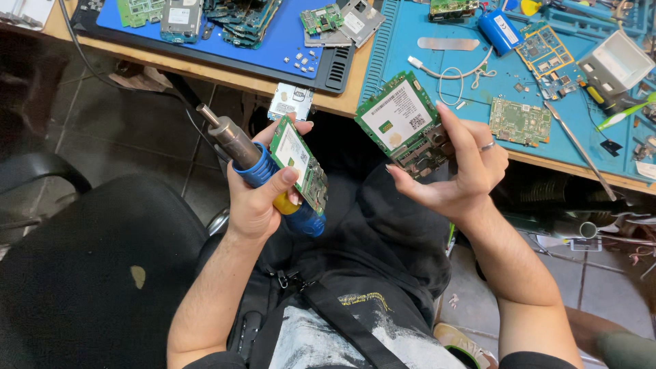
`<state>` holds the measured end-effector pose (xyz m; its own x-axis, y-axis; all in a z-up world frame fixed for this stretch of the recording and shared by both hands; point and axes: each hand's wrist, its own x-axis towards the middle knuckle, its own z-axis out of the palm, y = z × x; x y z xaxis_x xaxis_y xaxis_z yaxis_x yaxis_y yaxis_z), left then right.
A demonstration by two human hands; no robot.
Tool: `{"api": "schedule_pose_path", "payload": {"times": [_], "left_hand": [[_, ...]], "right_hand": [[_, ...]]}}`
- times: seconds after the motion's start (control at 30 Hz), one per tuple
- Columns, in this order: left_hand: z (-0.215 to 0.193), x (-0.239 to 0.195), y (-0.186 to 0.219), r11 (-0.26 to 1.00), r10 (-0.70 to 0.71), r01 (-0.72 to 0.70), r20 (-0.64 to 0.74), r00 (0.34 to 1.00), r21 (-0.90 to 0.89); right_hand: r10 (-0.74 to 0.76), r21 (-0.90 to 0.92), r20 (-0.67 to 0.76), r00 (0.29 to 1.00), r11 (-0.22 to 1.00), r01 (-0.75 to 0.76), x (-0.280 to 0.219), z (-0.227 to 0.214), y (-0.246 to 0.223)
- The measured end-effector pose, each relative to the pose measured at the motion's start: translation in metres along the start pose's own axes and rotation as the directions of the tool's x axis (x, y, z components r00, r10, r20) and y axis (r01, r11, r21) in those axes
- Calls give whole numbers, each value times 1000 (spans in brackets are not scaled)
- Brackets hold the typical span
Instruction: The person uses a hot air rework station and tweezers to remove a component from a small circuit board. They then pick up a green hard drive, use the hot air gun to heat a connector, and pull a ribbon cable from the drive.
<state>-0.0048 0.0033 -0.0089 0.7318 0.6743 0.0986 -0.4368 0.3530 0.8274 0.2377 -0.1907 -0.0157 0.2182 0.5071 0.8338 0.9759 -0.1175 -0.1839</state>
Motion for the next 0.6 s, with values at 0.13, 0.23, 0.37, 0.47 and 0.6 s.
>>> {"api": "schedule_pose_path", "payload": {"times": [0.13,0.23,0.37,0.47,0.6], "left_hand": [[-2,1,-3,999,30,-30,-13,999,30],[-6,0,-4,995,60,-60,3,998,77],[-4,0,-4,998,41,-40,-15,999,50],[-1,0,-1,1000,16,-16,-13,1000,-9],[0,1,4,999,36,-37,16,999,28]], "right_hand": [[1,5,-3,1000,1000,-1,2,0,-1],[0,-2,6,1000,1000,0,2,0,-2],[10,3,64,998,1000,-10,-2,-1,2],[101,123,147,984,985,-120,-6,-6,0],[177,639,229,957,715,-285,11,-8,-10]]}}
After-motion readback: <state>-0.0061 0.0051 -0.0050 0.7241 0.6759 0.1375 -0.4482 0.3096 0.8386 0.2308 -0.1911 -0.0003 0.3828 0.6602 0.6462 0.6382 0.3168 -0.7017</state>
